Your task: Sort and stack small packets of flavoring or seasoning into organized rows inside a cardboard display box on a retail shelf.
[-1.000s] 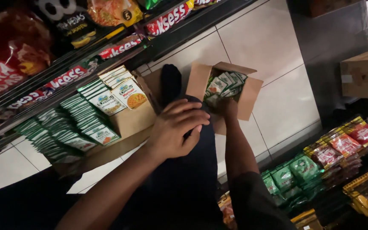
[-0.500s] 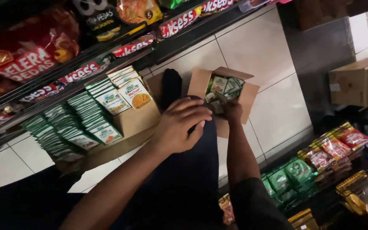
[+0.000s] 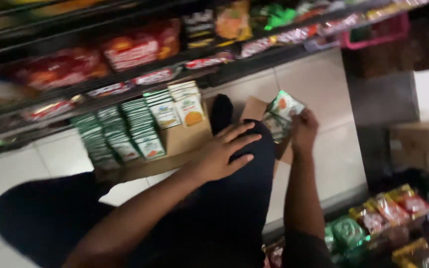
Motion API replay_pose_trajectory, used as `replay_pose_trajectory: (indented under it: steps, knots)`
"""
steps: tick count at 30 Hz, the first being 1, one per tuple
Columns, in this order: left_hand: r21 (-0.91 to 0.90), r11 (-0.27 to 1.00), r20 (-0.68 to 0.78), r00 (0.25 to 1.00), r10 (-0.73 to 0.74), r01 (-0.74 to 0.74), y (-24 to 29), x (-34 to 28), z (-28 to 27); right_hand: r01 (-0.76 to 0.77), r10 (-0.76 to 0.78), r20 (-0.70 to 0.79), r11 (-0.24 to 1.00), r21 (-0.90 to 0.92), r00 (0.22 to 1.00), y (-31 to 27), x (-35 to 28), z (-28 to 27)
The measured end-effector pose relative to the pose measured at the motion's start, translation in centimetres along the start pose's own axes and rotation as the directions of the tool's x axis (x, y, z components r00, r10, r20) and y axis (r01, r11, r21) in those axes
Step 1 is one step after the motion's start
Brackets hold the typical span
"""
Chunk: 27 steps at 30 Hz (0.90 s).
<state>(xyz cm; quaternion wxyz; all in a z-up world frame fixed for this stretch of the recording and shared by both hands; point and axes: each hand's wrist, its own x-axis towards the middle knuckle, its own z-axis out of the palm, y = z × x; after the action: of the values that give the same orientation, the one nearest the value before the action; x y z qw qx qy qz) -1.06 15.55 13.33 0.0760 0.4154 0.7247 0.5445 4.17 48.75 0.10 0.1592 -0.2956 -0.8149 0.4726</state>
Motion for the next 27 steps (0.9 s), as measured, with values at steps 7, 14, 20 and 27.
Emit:
replay_pose_trajectory:
  steps: [7, 14, 20, 27]
  knots:
    - [-0.087, 0.839, 0.088, 0.843, -0.531, 0.537, -7.0, -9.2, -7.7, -0.007, -0.165, 0.434, 0.93, 0.368, 0.886, -22.3, -3.1, 3.8]
    - [-0.626, 0.629, 0.147, 0.862, -0.484, 0.46, -4.8, -13.4, -15.5, 0.331, -0.408, 0.86, 0.893, 0.305, 0.307, -30.9, -9.3, 13.4]
    - [-0.632, 0.506, -0.003, 0.65, -0.76, 0.587, -10.8, -17.4, -13.6, 0.363, -0.317, 0.876, 0.914, 0.18, 0.364, -25.1, -9.3, 22.4]
    - [-0.373, 0.707, -0.528, 0.489, -0.694, 0.601, -13.3, -20.4, -15.8, 0.514, -0.373, 0.822, 0.85, 0.116, 0.431, -22.1, -9.7, 25.2]
